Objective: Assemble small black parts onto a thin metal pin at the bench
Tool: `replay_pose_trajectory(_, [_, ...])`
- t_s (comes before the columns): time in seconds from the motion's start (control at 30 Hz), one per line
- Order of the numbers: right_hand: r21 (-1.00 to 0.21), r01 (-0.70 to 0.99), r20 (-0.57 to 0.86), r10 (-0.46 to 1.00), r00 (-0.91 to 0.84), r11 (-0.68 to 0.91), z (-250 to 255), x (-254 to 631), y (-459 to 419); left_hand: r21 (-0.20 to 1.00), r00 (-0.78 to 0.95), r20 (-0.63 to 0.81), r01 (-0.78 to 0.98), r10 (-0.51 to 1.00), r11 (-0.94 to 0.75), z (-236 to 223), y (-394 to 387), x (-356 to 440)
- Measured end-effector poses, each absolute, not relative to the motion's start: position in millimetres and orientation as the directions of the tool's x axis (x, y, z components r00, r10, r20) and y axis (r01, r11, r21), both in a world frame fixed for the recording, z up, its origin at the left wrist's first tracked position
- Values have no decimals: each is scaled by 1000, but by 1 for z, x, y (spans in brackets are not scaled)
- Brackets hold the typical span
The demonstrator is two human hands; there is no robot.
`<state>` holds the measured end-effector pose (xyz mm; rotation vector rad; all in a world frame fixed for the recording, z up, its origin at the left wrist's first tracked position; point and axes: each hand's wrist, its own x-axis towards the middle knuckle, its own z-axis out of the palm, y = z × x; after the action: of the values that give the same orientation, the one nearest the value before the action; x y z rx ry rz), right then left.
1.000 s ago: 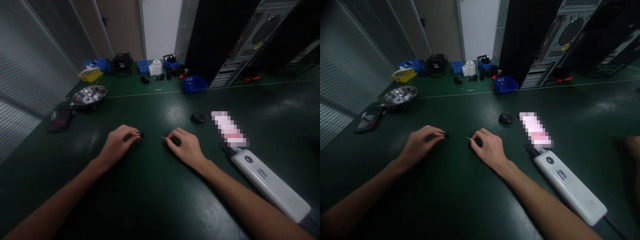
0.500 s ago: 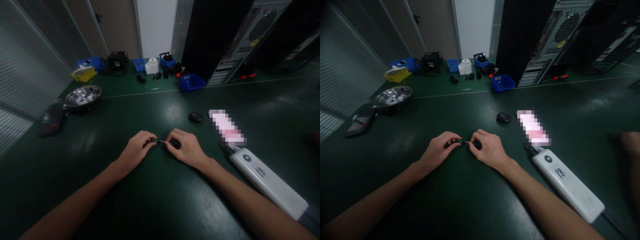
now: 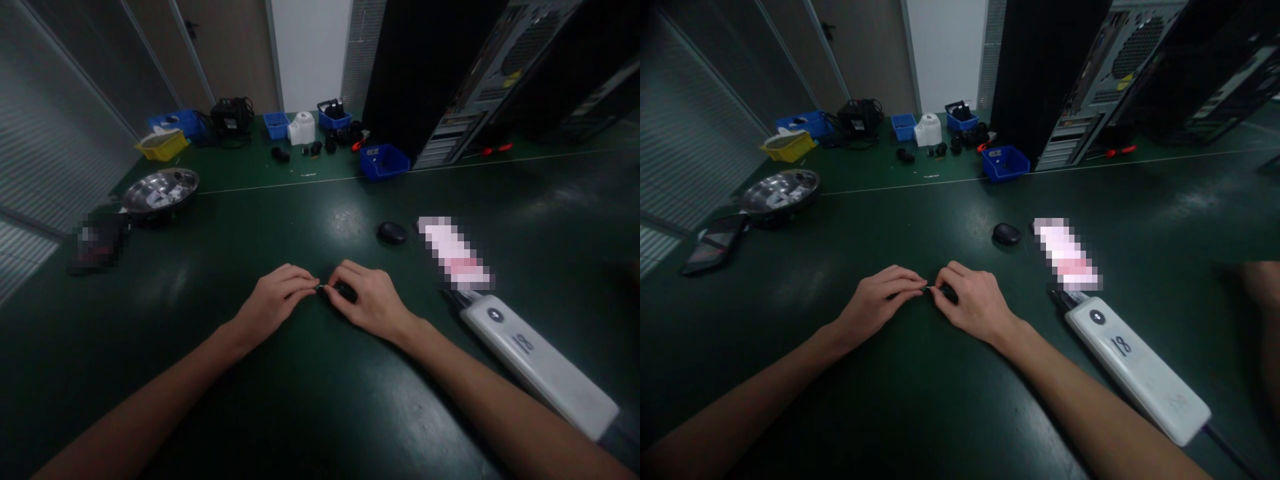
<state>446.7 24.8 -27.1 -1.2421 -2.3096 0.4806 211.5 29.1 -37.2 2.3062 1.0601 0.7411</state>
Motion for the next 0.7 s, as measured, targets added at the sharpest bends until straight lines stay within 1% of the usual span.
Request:
replay_pose_trajectory(0.07, [-501,674,239,835,-495,543,-28,446,24,605,567,266,531,780,-593,-38,28,212])
replay_pose_trajectory(0.17, [-526,654,239,833,-499,543,-28,447,24,605,560,261,540,786,-586,-38,27,212])
replay_pose_trajectory(0.3, [-568,661,258,869,-423,490,-28,448,25,578,547,242,582,801,-572,-35,27,213])
replay_pose_trajectory(0.37, [-564,680,270,883,-385,469,-29,448,26,557,557,206,609,804,-565,-34,27,214])
replay_pose_trajectory(0.43, [-527,721,269,893,-361,450,-30,448,27,536,569,153,639,808,-552,-34,27,217])
replay_pose_trajectory(0.53, [-416,801,250,901,-354,430,-32,447,27,492,592,90,673,801,-552,-34,28,220])
replay_pose_trajectory(0.6, [-344,836,234,901,-364,427,-31,448,26,478,606,71,677,792,-560,-34,29,220])
replay_pose_trajectory(0.7, [-287,866,215,908,-359,410,-28,449,26,502,595,80,669,800,-548,-31,29,219])
